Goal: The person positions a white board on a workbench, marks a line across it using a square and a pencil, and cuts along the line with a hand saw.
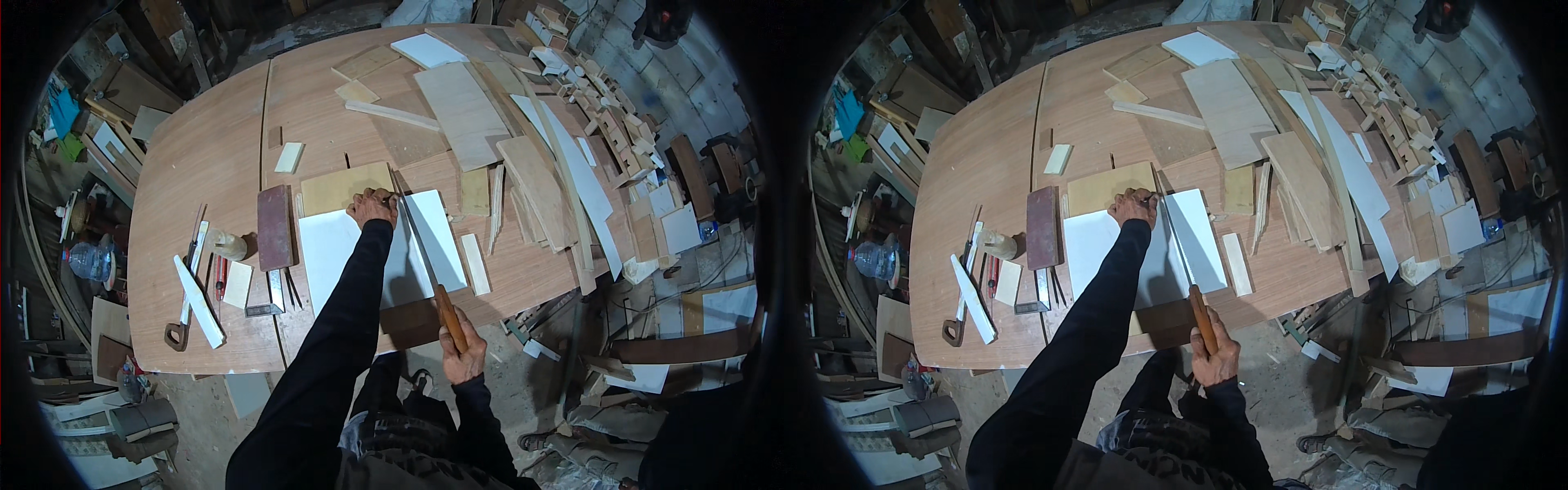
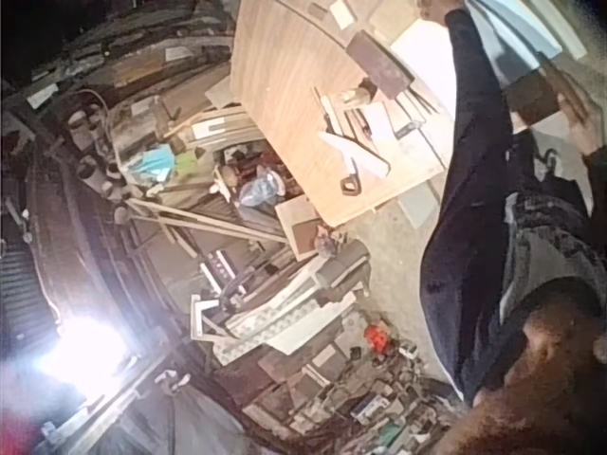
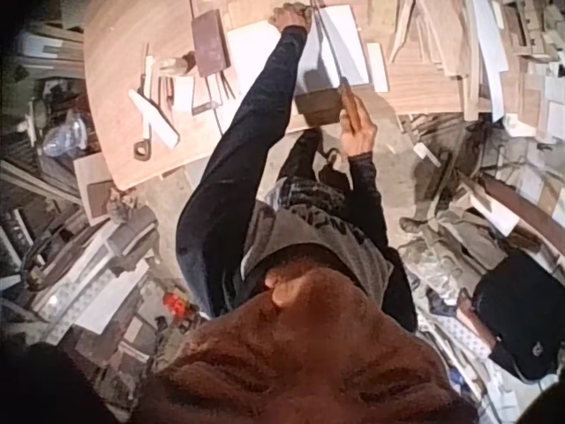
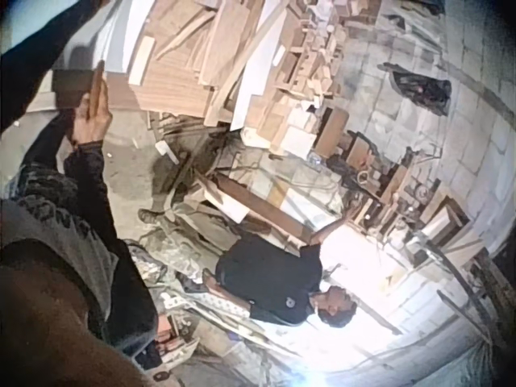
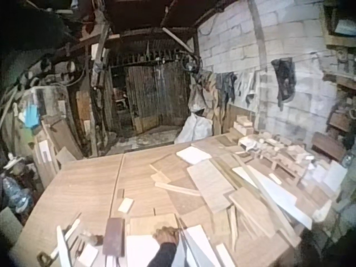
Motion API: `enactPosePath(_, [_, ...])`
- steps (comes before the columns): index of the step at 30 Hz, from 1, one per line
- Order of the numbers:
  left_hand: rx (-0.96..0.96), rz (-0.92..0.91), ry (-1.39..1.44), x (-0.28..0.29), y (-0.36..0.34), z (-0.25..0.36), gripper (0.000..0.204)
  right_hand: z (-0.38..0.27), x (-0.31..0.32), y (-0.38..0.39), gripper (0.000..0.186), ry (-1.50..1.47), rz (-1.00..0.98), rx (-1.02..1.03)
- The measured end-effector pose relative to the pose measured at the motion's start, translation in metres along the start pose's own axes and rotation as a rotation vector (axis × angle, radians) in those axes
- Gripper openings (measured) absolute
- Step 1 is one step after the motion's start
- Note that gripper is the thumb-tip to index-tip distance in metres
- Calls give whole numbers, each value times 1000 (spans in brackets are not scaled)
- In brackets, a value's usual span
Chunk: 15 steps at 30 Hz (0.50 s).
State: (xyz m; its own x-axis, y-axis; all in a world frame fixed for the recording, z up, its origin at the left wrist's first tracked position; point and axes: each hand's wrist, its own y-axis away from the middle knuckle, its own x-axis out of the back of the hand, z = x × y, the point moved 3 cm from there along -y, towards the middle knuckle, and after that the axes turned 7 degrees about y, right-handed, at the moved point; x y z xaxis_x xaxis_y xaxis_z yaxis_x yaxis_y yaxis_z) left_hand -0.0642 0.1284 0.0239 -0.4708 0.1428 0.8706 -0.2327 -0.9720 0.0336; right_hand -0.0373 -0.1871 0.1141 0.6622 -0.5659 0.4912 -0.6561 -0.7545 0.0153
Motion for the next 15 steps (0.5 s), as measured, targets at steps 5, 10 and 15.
enactPosePath(5, [-191,154,65,-6,7,-16,22,-6,16,8,40,-201,104,53])
enactPosePath(10, [-359,259,91,-7,20,-19,32,-2,26,18,44,-93,18,-2])
enactPosePath(15, [-392,288,70,-5,21,-17,32,1,24,20,45,-67,-10,-34])
